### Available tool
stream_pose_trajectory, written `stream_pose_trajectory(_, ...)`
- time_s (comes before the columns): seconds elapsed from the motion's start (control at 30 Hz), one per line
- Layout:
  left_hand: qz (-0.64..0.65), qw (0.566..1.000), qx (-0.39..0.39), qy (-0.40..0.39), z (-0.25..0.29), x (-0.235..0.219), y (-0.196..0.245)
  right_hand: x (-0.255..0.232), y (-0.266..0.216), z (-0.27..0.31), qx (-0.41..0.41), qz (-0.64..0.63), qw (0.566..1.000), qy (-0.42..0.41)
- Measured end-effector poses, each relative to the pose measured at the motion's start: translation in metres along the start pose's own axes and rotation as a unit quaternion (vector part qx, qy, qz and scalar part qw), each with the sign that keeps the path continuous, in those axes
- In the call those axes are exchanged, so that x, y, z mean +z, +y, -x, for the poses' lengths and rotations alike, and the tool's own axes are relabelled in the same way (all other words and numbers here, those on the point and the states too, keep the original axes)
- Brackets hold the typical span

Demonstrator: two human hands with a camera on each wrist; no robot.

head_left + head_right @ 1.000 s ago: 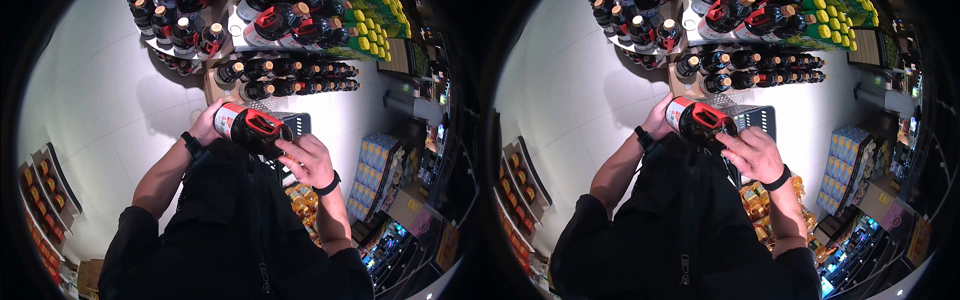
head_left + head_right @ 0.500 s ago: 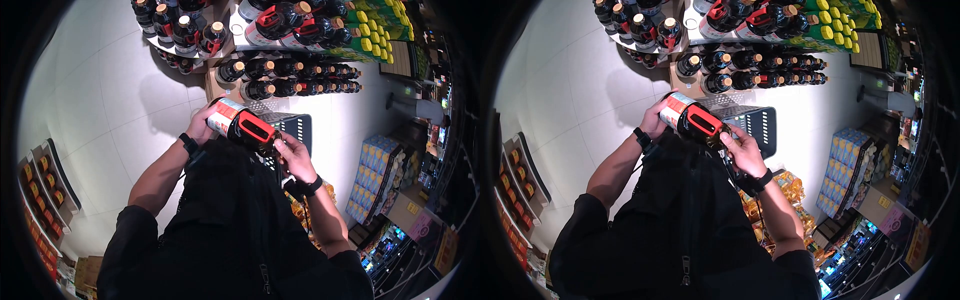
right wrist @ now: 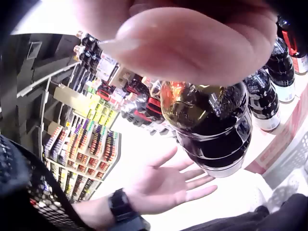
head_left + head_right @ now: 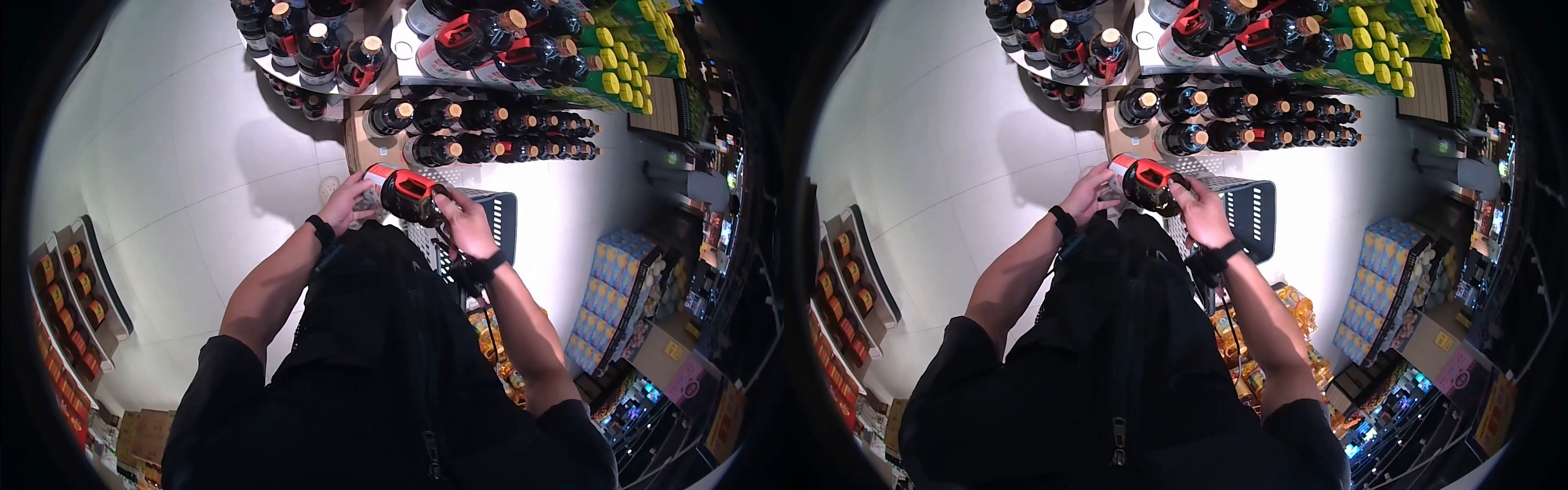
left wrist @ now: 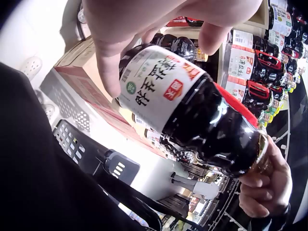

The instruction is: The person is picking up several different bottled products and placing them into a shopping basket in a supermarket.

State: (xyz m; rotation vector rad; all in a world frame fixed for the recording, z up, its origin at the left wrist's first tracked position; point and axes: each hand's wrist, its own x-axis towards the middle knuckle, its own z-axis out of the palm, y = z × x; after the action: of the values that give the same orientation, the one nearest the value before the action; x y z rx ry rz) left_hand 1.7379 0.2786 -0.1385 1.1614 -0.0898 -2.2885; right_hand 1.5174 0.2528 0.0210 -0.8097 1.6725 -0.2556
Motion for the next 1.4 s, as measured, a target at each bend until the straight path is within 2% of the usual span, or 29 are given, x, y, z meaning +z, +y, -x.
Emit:
stream_pose_trajectory(0.03, -0.033, 0.999, -0.009, 0.018, 0.000, -0.001, 0.000, 0.001, -0.012, -0.002, 0.010, 0.076, 0.997, -0.009)
stream_pose_trajectory(0.07, -0.046, 0.999, -0.024, 0.004, -0.001, -0.002, 0.001, 0.005, 0.009, -0.023, -0.041, 0.160, 0.986, 0.032)
stream_pose_trajectory(0.1, -0.046, 0.999, -0.023, 0.007, -0.003, -0.003, 0.001, 0.011, 0.013, -0.034, -0.053, 0.214, 0.974, 0.046)
stream_pose_trajectory(0.23, -0.071, 0.997, -0.030, -0.007, -0.001, -0.007, -0.001, 0.025, 0.014, -0.076, -0.057, 0.335, 0.940, 0.031)
stream_pose_trajectory(0.27, -0.075, 0.997, -0.032, -0.009, -0.001, -0.010, -0.002, 0.026, 0.018, -0.087, -0.088, 0.393, 0.915, 0.035)
stream_pose_trajectory(0.47, -0.068, 0.997, -0.043, 0.000, 0.002, -0.031, -0.011, 0.035, 0.032, -0.134, -0.142, 0.471, 0.871, 0.000)
stream_pose_trajectory(0.7, -0.029, 0.998, -0.040, -0.046, -0.029, -0.004, -0.018, 0.046, 0.032, -0.159, -0.173, 0.536, 0.826, -0.005)
stream_pose_trajectory(0.87, -0.038, 0.997, -0.032, -0.053, -0.046, 0.018, -0.016, 0.056, 0.030, -0.165, -0.163, 0.550, 0.819, -0.013)
stream_pose_trajectory(1.07, -0.044, 0.998, -0.021, -0.046, -0.059, 0.022, -0.010, 0.053, 0.018, -0.173, -0.152, 0.540, 0.827, -0.020)
stream_pose_trajectory(1.13, -0.042, 0.998, -0.006, -0.054, -0.059, 0.021, -0.007, 0.052, 0.020, -0.180, -0.117, 0.501, 0.858, 0.004)
stream_pose_trajectory(1.23, -0.043, 0.997, -0.009, -0.056, -0.063, 0.021, -0.004, 0.052, 0.022, -0.185, -0.118, 0.468, 0.875, 0.026)
stream_pose_trajectory(1.4, -0.054, 0.997, -0.013, -0.049, -0.066, 0.022, 0.001, 0.055, 0.013, -0.186, -0.108, 0.465, 0.879, 0.014)
